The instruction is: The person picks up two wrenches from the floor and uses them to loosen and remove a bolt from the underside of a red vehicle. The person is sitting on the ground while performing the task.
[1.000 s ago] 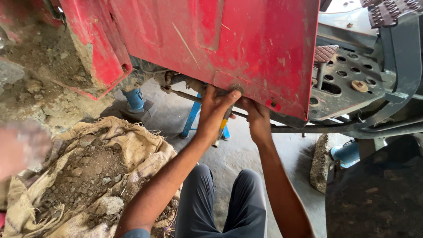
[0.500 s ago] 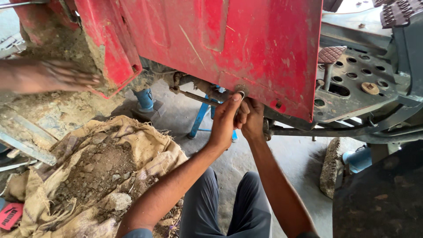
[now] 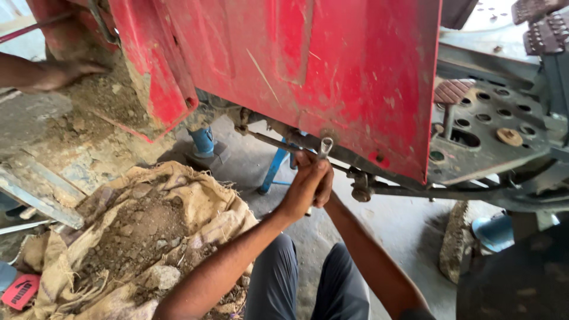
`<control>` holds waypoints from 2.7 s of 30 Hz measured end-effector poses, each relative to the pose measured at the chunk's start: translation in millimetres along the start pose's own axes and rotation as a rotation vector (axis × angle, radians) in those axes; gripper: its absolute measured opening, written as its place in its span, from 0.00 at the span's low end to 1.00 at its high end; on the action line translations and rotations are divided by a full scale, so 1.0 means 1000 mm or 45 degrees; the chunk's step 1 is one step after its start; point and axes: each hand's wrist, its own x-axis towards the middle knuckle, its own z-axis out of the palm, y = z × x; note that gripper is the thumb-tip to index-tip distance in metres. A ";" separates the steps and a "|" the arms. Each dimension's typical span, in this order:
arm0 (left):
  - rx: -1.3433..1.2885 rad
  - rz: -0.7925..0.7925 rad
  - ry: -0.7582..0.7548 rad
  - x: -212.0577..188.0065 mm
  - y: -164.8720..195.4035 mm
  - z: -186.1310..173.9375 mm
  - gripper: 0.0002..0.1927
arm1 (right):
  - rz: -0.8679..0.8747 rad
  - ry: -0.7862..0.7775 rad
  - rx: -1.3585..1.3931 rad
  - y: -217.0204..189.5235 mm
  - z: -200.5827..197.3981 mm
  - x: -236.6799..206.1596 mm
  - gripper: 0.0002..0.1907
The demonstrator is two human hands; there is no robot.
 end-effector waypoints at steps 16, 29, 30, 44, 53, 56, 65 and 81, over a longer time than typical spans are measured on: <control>-0.270 -0.080 0.194 0.002 -0.021 0.004 0.25 | -0.330 0.208 0.184 0.014 0.021 -0.002 0.08; -0.191 -0.041 0.208 0.011 -0.001 0.010 0.25 | -0.256 0.347 0.173 -0.008 0.110 0.059 0.15; -0.178 -0.063 0.235 0.008 -0.004 0.012 0.25 | -0.292 0.308 0.130 -0.008 0.109 0.061 0.18; 0.025 -0.096 0.365 0.023 0.015 0.019 0.34 | -0.124 0.048 -0.433 -0.064 0.026 0.012 0.16; 0.003 -0.002 0.378 0.027 0.002 0.015 0.28 | -0.118 0.018 -0.368 -0.048 0.013 0.020 0.14; 0.136 0.026 0.450 0.026 0.003 0.013 0.25 | -0.123 0.047 -0.302 -0.049 0.001 0.018 0.13; 0.054 0.101 0.579 0.023 0.022 0.003 0.23 | -0.101 0.069 -0.948 -0.072 -0.043 -0.018 0.13; -0.082 0.119 0.509 0.023 0.024 0.005 0.23 | 0.157 0.156 -0.780 -0.090 -0.072 -0.007 0.11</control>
